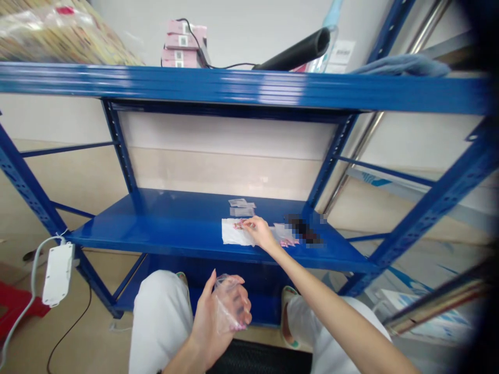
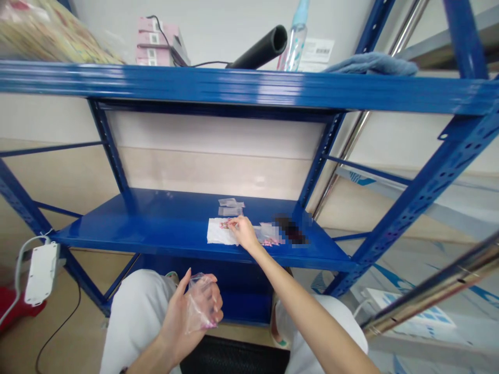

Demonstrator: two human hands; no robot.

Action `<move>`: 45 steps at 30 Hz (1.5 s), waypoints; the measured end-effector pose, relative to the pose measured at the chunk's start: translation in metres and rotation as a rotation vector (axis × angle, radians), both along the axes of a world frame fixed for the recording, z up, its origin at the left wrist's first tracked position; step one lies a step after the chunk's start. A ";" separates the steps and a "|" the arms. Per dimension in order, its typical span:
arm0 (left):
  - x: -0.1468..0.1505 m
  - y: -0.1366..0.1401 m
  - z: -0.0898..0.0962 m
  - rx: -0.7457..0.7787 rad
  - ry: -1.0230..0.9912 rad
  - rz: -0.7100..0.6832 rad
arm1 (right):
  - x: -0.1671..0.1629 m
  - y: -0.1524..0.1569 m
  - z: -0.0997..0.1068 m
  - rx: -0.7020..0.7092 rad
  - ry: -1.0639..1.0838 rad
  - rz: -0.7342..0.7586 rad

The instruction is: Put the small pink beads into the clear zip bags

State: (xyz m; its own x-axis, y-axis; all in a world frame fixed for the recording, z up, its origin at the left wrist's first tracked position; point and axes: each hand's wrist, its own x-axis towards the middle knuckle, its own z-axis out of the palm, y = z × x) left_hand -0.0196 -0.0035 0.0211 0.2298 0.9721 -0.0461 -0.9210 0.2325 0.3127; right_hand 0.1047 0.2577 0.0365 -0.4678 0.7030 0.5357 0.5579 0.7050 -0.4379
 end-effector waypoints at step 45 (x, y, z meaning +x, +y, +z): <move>0.010 -0.011 -0.009 0.037 0.386 -0.193 | 0.041 -0.229 -0.018 -0.546 0.588 0.013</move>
